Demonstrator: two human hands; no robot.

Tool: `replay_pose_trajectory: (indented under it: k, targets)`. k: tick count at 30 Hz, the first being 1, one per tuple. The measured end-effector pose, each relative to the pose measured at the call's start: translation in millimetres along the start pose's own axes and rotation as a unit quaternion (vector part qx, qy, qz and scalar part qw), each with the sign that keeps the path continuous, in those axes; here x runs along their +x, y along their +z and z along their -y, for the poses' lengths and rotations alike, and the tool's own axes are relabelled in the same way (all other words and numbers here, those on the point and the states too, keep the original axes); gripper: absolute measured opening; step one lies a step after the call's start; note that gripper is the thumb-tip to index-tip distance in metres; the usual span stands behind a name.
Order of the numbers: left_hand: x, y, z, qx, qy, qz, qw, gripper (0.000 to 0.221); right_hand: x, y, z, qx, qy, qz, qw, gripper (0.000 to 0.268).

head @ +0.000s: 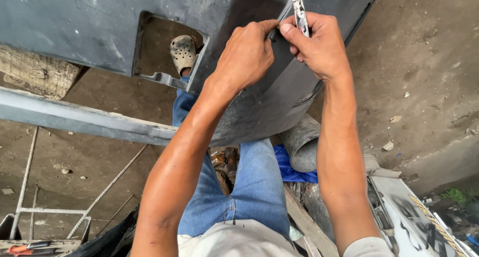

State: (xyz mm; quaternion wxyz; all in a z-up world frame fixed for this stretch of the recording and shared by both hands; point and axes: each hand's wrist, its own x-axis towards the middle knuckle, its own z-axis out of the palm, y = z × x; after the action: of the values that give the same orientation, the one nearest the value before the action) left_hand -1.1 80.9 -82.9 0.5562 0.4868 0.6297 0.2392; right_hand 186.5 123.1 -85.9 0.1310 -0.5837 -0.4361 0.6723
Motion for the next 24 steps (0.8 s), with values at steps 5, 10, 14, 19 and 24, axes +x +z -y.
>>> replay_pose_trajectory:
  k: [5, 10, 14, 19, 24]
  targets:
    - [-1.1, 0.9, 2.1, 0.005, 0.011, -0.003, 1.0, 0.039, -5.7, 6.7, -10.3, 0.041, -0.031, -0.011, 0.999, 0.012]
    - [-1.0, -0.3, 0.4, 0.005, 0.037, -0.012, 0.999, 0.037, -13.0, 16.9, -21.6, 0.119, -0.033, -0.065, 0.99, 0.012]
    - [-1.4, -2.0, -2.0, -0.004, 0.005, 0.008, 1.0, 0.036, -12.6, 14.9, -32.3, 0.018, -0.119, -0.084, 0.989, 0.011]
    - [-4.1, -1.3, -1.2, -0.014, 0.035, -0.015, 0.999, 0.037, -9.6, 7.9, -17.8, -0.071, -0.154, -0.073, 0.983, 0.012]
    - [-3.1, 7.2, 6.0, 0.043, 0.054, -0.028, 0.997, 0.032, -5.3, -3.6, -16.1, -0.115, -0.171, 0.005, 0.979, 0.014]
